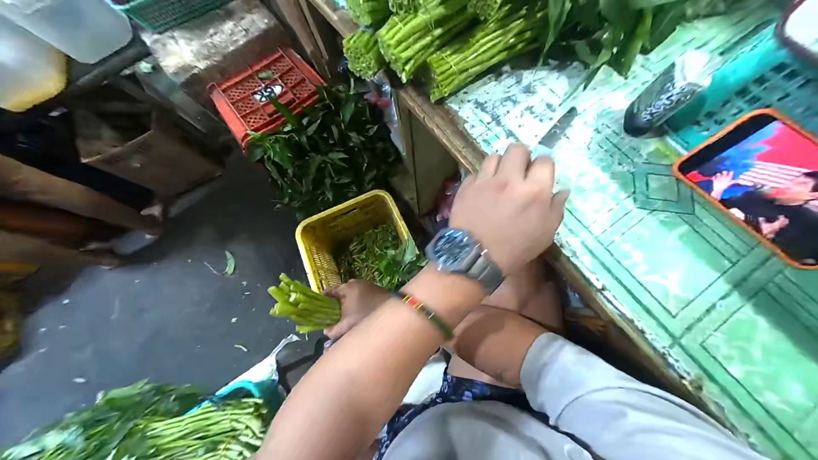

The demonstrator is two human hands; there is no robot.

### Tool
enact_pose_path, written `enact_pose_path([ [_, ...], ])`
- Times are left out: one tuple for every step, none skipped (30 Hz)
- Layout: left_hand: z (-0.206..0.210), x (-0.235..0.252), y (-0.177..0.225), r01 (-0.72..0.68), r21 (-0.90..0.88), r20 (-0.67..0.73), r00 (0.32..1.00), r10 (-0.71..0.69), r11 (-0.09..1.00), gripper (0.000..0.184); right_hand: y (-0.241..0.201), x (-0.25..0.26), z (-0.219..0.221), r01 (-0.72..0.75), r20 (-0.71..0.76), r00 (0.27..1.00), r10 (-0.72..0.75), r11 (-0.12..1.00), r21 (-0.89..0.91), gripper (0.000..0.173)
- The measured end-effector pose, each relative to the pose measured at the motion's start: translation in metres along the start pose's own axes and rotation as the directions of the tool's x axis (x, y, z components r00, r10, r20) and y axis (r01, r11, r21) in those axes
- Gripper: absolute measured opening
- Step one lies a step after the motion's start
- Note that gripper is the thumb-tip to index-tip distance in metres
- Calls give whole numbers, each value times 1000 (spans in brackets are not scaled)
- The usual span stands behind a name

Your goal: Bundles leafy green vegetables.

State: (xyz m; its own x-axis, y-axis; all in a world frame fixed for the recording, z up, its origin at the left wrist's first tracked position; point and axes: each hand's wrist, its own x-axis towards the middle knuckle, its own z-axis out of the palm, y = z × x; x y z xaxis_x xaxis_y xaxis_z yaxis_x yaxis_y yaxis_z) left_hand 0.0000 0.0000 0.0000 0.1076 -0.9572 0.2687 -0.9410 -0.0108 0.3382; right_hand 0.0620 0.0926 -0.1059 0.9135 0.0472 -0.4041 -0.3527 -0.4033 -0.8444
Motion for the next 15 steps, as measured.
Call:
enact_pose_path([
  [4, 19, 5, 37, 81, 57, 997, -42, 996, 49, -1, -1, 2, -35, 15, 999, 35, 999, 0, 66],
  [7, 34, 9, 69, 157, 126, 988, -90, 985, 49, -1, 0, 4, -86, 25, 996, 86, 996, -19, 68],
  [5, 44, 13, 97, 199, 203, 969, -137, 975, 41, -7, -1, 3, -177, 40, 983, 177, 984, -16, 68],
  [0, 49, 16, 113, 218, 252, 953, -168, 969, 30, -11, -3, 2, -274, 15, 962, 273, 962, 22, 65],
  [-7, 49, 16, 136, 232, 284, 938, -201, 963, 28, -9, -4, 3, -324, -45, 944, 327, 944, 68, 61],
  [-15, 44, 12, 160, 246, 306, 923, -234, 956, 29, 9, 0, 7, -277, -99, 954, 282, 959, 61, 54],
  [-25, 36, 2, 201, 240, 329, 904, -274, 950, 30, 29, 4, 6, -193, -72, 977, 198, 979, 67, 47],
  [-37, 25, -16, 273, 177, 341, 884, -319, 946, 32, 46, 9, -1, -102, 14, 995, 101, 991, 90, 41],
  [-49, 10, -39, 382, 57, 313, 871, -379, 923, 30, 56, 16, -8, -58, 57, 997, 50, 988, 142, 41],
  [-60, -11, -67, 459, -75, 245, 869, -430, 885, 27, 62, 24, -11, -55, 23, 998, 52, 975, 215, 44],
  [-70, -38, -93, 493, -171, 158, 868, -471, 853, 24, 65, 32, -11, -99, -11, 994, 107, 946, 310, 48],
  [-77, -70, -118, 526, -218, 83, 849, -522, 822, 24, 67, 40, -11, -144, -11, 987, 160, 916, 374, 51],
  [-82, -104, -136, 574, -207, 40, 814, -579, 792, 27, 68, 45, -11, -176, 9, 982, 190, 894, 413, 54],
  [-83, -139, -147, 631, -141, 33, 773, -633, 763, 32, 66, 46, -13, -208, 53, 977, 207, 868, 450, 57],
  [-79, -171, -151, 667, -37, 40, 745, -666, 744, 36, 62, 45, -14, -231, 88, 973, 215, 844, 484, 58],
])
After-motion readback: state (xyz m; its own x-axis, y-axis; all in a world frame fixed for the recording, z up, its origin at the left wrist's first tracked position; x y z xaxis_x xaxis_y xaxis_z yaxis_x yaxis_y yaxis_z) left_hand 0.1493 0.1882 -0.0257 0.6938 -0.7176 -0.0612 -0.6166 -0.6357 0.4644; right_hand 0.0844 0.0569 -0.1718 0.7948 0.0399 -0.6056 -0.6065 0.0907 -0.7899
